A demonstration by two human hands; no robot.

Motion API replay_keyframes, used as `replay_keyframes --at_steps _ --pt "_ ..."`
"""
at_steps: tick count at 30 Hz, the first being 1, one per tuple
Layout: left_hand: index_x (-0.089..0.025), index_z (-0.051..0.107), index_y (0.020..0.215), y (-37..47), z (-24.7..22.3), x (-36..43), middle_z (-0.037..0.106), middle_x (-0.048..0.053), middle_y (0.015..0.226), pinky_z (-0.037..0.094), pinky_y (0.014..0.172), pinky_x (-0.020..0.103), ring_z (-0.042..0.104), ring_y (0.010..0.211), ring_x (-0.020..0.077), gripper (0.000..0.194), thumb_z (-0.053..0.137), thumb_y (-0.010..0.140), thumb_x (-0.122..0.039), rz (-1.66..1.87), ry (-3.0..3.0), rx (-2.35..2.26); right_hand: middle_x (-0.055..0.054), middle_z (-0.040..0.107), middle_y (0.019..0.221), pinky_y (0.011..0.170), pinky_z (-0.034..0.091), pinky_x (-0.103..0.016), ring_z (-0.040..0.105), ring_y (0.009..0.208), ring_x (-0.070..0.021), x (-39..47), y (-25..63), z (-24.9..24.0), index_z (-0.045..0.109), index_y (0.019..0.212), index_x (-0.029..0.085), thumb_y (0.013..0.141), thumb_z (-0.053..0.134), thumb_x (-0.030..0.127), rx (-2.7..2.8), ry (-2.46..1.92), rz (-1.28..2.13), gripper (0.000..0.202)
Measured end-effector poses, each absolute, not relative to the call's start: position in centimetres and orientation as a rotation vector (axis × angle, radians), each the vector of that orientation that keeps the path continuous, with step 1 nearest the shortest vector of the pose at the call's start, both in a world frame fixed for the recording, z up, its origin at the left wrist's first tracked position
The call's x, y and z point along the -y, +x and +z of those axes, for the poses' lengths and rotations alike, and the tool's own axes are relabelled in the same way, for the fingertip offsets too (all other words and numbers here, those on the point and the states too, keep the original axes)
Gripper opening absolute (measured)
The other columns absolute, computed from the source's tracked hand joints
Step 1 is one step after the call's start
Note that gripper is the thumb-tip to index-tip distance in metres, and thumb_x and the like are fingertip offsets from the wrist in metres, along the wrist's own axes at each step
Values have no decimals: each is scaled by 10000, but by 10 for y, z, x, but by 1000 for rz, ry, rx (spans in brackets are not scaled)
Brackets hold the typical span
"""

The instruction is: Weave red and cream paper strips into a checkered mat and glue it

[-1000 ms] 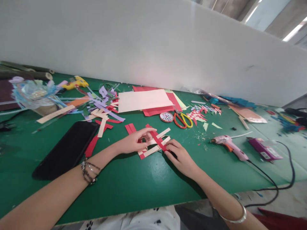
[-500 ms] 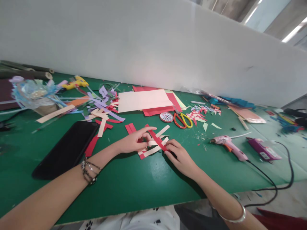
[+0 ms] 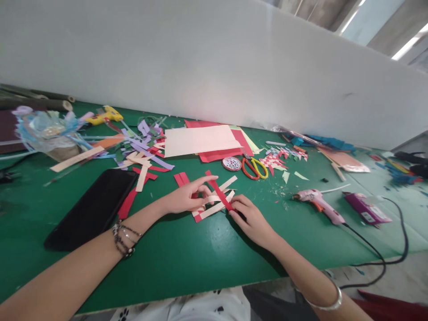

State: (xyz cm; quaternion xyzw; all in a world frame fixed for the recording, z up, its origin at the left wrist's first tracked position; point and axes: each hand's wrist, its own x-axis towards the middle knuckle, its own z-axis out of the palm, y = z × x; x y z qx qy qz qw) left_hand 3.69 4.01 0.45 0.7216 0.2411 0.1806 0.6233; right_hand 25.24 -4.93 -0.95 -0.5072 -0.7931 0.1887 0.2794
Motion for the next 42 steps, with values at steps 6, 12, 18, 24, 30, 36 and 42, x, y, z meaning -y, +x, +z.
replay_keyframes --at_steps 6,12,18,24,30,36,42 --pt "-217 272 1343 37 1 -41 501 -59 704 342 430 151 430 467 37 652 489 737 -119 417 1544 -559 -72 533 930 803 462 -330 523 875 -170 49 253 -11 550 795 190 871 425 180 2129 -1364 514 146" --pt "-194 363 1259 37 2 -39 488 -65 694 357 431 168 410 435 27 540 540 748 -184 432 1464 -555 -70 533 933 800 457 -322 522 872 -165 49 253 -12 558 822 188 875 422 182 2125 -1366 523 147" --pt "-184 410 1209 37 1 -42 510 -41 732 341 413 161 452 462 40 467 580 782 -266 426 1503 -559 -70 541 939 806 461 -327 530 880 -167 49 253 -10 570 831 194 875 418 184 2115 -1362 525 158" --pt "-191 423 1209 37 -3 -44 534 -15 796 294 373 143 426 434 20 468 591 781 -280 445 1510 -513 -67 540 928 803 464 -326 529 877 -168 50 253 -11 564 816 197 870 422 179 2114 -1363 521 153" --pt "-211 395 1230 36 -3 -44 519 -25 795 418 460 171 566 599 94 546 631 742 -274 440 1489 -546 -69 536 936 808 460 -326 526 883 -168 49 253 -11 565 826 193 871 425 177 2114 -1376 530 148" --pt "-194 437 1197 35 -4 -46 518 -29 759 378 407 167 519 497 65 458 597 784 -314 443 1520 -559 -70 539 942 816 461 -334 526 894 -171 49 253 -10 564 841 198 871 424 173 2114 -1365 530 146" --pt "-238 304 1307 34 0 -46 558 -7 869 471 623 230 560 668 96 603 600 782 -263 509 1575 -570 -72 538 921 788 471 -330 530 862 -171 50 253 -9 551 792 194 871 423 183 2127 -1372 500 151"
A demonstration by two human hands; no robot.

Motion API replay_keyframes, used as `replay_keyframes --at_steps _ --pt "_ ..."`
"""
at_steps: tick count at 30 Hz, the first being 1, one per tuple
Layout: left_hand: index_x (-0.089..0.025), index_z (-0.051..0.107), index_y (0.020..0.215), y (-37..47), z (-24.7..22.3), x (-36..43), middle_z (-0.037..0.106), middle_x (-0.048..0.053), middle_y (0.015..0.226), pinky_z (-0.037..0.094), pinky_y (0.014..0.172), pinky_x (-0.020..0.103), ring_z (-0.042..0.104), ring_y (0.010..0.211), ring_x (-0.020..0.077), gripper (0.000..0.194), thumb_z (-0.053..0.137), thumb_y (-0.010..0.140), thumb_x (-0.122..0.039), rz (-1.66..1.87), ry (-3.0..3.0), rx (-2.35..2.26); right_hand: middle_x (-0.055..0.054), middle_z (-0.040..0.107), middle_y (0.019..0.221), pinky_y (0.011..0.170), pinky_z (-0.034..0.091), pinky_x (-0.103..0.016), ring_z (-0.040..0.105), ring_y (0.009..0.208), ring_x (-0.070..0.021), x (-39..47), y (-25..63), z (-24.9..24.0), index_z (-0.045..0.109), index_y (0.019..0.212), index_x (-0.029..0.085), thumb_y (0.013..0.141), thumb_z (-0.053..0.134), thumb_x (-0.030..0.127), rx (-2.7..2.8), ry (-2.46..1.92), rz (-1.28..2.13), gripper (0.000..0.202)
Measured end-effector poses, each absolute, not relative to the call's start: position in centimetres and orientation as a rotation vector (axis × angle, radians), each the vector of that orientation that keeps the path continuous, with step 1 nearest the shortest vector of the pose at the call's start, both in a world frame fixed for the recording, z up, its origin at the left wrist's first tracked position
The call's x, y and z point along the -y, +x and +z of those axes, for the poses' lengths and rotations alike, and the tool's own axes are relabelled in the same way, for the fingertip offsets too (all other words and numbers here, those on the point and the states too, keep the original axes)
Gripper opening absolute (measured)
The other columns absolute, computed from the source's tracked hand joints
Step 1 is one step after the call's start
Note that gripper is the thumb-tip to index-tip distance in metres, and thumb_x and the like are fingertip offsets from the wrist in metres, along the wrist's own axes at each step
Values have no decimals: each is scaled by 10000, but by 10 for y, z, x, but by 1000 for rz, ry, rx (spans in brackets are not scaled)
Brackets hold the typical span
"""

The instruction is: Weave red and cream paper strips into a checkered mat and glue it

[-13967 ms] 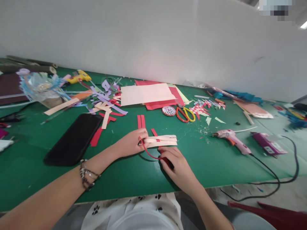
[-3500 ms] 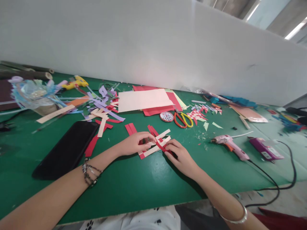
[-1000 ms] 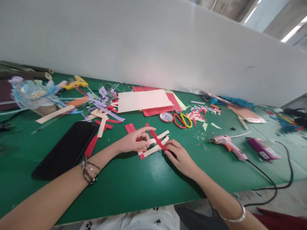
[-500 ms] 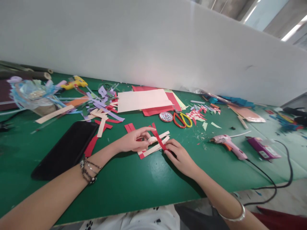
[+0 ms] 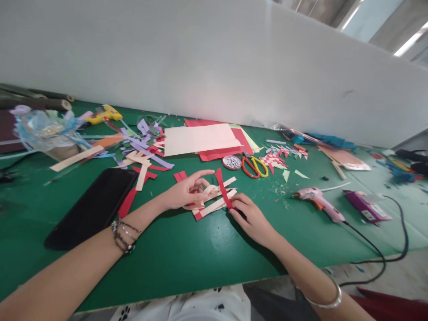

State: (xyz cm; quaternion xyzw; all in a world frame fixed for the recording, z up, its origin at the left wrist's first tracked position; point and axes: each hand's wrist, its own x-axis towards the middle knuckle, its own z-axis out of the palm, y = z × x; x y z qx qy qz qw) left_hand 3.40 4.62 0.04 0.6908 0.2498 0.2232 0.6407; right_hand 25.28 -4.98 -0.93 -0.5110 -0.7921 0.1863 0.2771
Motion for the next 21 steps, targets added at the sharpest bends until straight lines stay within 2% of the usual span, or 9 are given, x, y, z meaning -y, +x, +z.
replay_keyframes --at_steps 4,11,14,16,19,21 --pt "-249 206 1365 35 3 -43 577 -5 856 448 544 202 533 596 77 703 594 779 -230 510 1471 -536 -72 533 930 794 465 -328 526 870 -171 50 252 -9 543 793 193 873 421 184 2130 -1371 506 147" --pt "-202 200 1389 35 3 -43 595 -29 711 329 406 164 504 483 71 761 602 744 -180 496 1392 -549 -67 524 931 802 458 -324 521 869 -166 50 254 -10 542 812 192 877 415 183 2125 -1371 527 144" --pt "-161 377 1287 35 2 -44 607 -20 689 348 416 173 475 440 55 599 617 739 -195 479 1423 -549 -68 522 934 807 455 -321 519 875 -166 50 254 -10 540 806 189 875 419 181 2128 -1376 531 140" --pt "-142 496 1128 35 3 -44 605 -21 656 344 409 172 434 392 37 415 625 740 -212 474 1428 -537 -68 525 932 807 455 -319 520 874 -166 50 253 -10 542 803 188 875 419 180 2125 -1378 528 143" --pt "-137 527 888 36 3 -44 586 -33 592 290 369 157 345 320 7 200 627 756 -250 463 1402 -481 -68 529 926 801 457 -315 523 868 -164 50 253 -10 550 807 187 875 418 180 2121 -1378 525 149" --pt "-142 503 808 36 3 -43 567 -42 557 305 380 160 319 306 -1 182 623 769 -273 468 1383 -441 -68 531 929 804 456 -314 523 875 -165 50 253 -10 558 818 188 877 418 182 2121 -1375 526 152"
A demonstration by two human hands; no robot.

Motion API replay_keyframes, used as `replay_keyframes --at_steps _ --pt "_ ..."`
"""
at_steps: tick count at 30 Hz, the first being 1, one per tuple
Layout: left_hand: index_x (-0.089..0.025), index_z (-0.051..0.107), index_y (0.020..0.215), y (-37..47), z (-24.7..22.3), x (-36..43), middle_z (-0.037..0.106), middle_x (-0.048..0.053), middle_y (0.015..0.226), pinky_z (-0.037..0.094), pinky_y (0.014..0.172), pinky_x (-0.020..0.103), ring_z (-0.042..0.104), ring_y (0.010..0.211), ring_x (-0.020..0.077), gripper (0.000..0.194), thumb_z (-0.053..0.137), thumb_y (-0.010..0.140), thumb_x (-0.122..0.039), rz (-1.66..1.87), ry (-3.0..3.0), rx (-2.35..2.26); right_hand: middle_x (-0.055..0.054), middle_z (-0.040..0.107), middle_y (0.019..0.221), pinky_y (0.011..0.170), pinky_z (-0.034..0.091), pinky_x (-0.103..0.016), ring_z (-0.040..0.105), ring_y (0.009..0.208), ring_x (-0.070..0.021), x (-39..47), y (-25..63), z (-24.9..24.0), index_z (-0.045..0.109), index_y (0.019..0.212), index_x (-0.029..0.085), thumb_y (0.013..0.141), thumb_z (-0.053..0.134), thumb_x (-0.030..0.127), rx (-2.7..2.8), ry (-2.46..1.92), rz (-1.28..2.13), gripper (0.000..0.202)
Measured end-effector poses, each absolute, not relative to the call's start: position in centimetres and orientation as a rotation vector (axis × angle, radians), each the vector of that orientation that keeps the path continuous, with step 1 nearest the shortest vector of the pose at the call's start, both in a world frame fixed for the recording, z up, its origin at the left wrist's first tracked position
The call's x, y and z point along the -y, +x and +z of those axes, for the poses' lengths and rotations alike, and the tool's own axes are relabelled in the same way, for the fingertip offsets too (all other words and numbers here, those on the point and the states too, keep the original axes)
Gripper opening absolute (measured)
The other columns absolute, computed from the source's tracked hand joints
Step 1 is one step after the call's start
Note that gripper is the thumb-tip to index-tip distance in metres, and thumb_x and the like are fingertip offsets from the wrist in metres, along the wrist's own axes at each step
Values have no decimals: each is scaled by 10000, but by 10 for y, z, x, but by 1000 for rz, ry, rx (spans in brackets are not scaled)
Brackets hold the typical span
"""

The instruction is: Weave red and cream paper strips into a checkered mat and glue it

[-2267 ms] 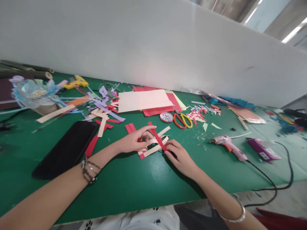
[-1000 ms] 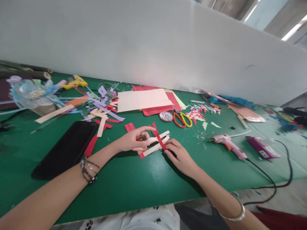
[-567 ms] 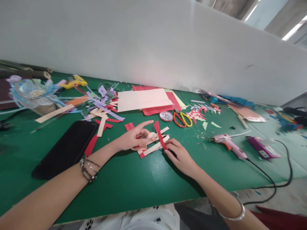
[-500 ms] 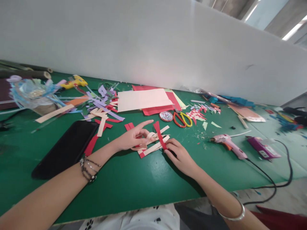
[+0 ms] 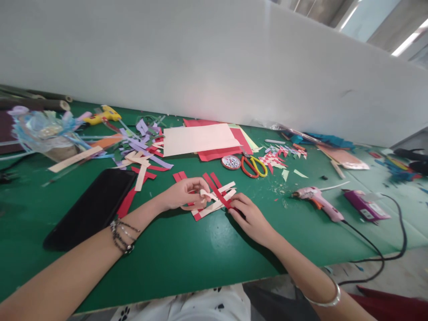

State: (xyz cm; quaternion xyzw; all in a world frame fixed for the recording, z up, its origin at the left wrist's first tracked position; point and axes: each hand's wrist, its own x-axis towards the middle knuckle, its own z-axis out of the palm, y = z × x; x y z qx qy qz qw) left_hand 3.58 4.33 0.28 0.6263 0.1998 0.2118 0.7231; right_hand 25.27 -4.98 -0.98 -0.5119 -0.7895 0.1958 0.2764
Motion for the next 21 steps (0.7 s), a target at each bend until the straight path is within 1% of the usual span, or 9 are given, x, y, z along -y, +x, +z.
replay_keyframes --at_steps 4,6,9,12,13,15,16,18,21 --pt "-154 489 793 34 1 -45 522 -61 514 335 396 166 329 317 12 184 590 797 -309 479 1400 -433 -72 531 938 807 455 -318 523 878 -167 50 253 -11 567 833 192 880 414 194 2124 -1361 526 160" --pt "-159 508 861 33 1 -46 577 -31 623 325 392 157 391 370 27 179 598 782 -292 491 1452 -479 -73 531 937 805 454 -322 523 877 -170 49 253 -12 566 832 194 880 412 197 2120 -1358 523 161" --pt "-174 514 1038 32 0 -48 625 25 856 343 425 156 503 532 66 288 584 777 -274 505 1533 -521 -72 534 936 813 445 -320 521 887 -172 49 253 -12 556 835 195 876 414 193 2106 -1359 533 148" --pt "-185 486 1150 32 1 -49 613 56 991 425 564 185 568 795 136 378 554 792 -284 514 1607 -525 -58 538 894 778 443 -308 521 844 -164 49 253 -11 522 840 197 866 422 186 2067 -1374 556 104" --pt "-187 479 1167 32 1 -49 603 62 1033 447 645 208 561 889 158 398 555 789 -286 524 1633 -525 -50 538 872 756 444 -302 521 819 -160 49 253 -11 510 852 197 861 429 184 2051 -1388 561 82" --pt "-192 464 1193 32 2 -49 582 68 1103 436 809 262 521 1031 185 426 555 788 -290 539 1673 -509 -36 540 842 709 441 -286 517 768 -151 50 253 -11 487 898 197 849 446 186 2017 -1428 572 65" --pt "-195 454 1204 32 2 -49 573 70 1128 416 866 285 502 1072 191 436 551 790 -293 543 1682 -494 -32 541 835 688 438 -279 515 745 -147 50 253 -12 476 929 196 844 454 189 1999 -1450 577 89" --pt "-202 438 1219 32 2 -49 557 73 1160 388 919 314 483 1109 196 444 538 798 -302 541 1693 -470 -30 543 831 654 431 -265 509 711 -138 50 254 -13 463 978 193 834 468 193 1968 -1477 584 143" --pt "-197 455 1189 32 3 -48 545 77 1153 393 913 326 485 1099 202 415 524 798 -317 552 1722 -493 -22 541 820 637 422 -252 503 697 -130 50 256 -14 487 968 196 806 495 173 1981 -1454 580 164"
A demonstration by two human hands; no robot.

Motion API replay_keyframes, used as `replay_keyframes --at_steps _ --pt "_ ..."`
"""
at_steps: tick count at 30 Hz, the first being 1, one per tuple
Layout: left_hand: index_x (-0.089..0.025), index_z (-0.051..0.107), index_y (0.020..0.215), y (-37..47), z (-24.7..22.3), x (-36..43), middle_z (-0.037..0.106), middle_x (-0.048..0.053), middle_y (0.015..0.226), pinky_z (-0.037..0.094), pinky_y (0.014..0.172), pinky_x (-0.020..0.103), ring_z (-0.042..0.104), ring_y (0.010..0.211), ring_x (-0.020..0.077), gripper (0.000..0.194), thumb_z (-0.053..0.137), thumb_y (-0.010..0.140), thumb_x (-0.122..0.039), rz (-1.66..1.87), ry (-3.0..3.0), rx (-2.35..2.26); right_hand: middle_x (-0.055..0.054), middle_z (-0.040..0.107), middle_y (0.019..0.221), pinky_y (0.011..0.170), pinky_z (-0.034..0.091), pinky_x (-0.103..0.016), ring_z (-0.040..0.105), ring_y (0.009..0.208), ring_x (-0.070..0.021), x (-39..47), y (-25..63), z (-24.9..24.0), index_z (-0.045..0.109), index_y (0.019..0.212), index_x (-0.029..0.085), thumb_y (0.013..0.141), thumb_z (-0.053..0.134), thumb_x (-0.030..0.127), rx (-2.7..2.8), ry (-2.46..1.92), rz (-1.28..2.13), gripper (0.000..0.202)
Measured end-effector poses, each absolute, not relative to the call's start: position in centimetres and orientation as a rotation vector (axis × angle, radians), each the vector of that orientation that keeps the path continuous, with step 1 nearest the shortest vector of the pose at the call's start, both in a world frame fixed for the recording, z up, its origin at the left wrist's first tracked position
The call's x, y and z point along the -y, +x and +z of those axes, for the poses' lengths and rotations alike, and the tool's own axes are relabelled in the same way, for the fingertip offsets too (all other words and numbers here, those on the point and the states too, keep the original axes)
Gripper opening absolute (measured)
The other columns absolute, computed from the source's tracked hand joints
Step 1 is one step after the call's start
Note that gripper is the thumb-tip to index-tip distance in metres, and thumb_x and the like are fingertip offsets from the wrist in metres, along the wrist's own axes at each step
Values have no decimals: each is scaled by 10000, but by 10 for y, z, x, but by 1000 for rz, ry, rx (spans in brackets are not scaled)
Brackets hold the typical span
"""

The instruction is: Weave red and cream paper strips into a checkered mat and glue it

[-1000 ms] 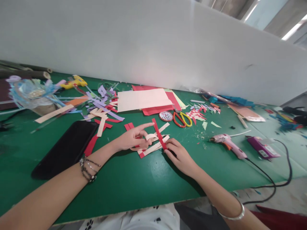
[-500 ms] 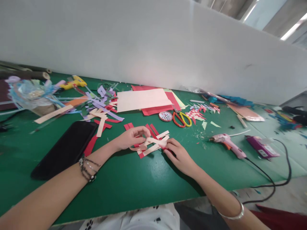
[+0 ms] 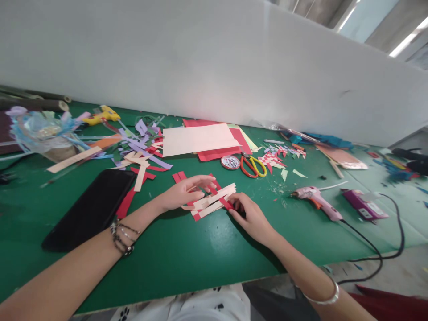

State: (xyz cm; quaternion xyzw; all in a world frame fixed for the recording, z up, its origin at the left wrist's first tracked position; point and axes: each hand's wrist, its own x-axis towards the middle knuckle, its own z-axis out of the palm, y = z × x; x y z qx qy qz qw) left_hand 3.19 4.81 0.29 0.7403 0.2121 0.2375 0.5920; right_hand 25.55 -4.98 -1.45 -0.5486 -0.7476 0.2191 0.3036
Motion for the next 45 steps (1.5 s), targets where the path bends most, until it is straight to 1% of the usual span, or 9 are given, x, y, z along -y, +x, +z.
replay_keyframes --at_steps 5,11,15,18,21,25,29,34,45 --pt "-173 487 1113 32 5 -44 552 74 1077 436 830 307 517 1013 196 350 479 789 -306 563 1832 -560 -5 530 789 640 428 -244 499 676 -117 50 259 -16 529 913 201 767 542 165 1919 -1425 614 150" --pt "-192 503 1081 23 17 -39 548 45 1088 417 852 297 525 963 178 299 446 795 -257 581 2164 -636 -10 549 767 604 444 -244 522 638 -111 49 261 -21 549 827 195 782 532 234 1683 -1408 826 62" --pt "-206 517 1104 19 24 -35 544 54 1106 421 822 286 532 964 197 314 480 823 -339 439 2417 -724 -7 554 740 594 444 -241 529 642 -116 47 263 -22 539 806 191 784 521 258 1545 -1407 963 73" --pt "-220 520 1146 21 21 -33 532 56 1146 399 839 284 518 1005 205 317 455 853 -322 342 2615 -656 -7 555 756 625 448 -246 537 668 -120 45 262 -20 549 793 190 774 523 241 1576 -1411 962 60" --pt "-203 527 1153 25 13 -32 543 64 1125 396 806 287 526 964 208 316 458 853 -277 211 2740 -585 -6 561 766 643 449 -245 543 686 -120 44 259 -18 557 792 192 775 514 216 1644 -1401 960 52" --pt "-213 490 1216 30 8 -31 532 71 1133 387 798 292 512 966 214 360 453 860 -254 186 2808 -559 -2 576 748 651 450 -244 547 683 -116 42 256 -15 567 784 190 782 499 188 1738 -1397 957 69" --pt "-239 508 1198 30 9 -30 534 69 1109 382 797 300 512 946 217 336 451 867 -253 194 2816 -528 -26 580 858 684 471 -258 560 738 -125 47 259 -7 573 889 198 794 517 214 1816 -1363 921 111" --pt "-239 536 1166 28 8 -31 538 77 1134 372 820 317 503 962 229 313 469 864 -287 212 2786 -497 -47 555 990 756 468 -297 534 808 -148 58 265 5 549 1003 228 746 626 231 2098 -1342 819 269" --pt "-222 555 1135 28 5 -32 527 81 1141 354 850 329 490 984 240 318 534 838 -335 231 2760 -492 -28 582 858 731 457 -257 550 784 -131 49 248 3 563 839 196 792 554 127 2200 -1261 753 85"
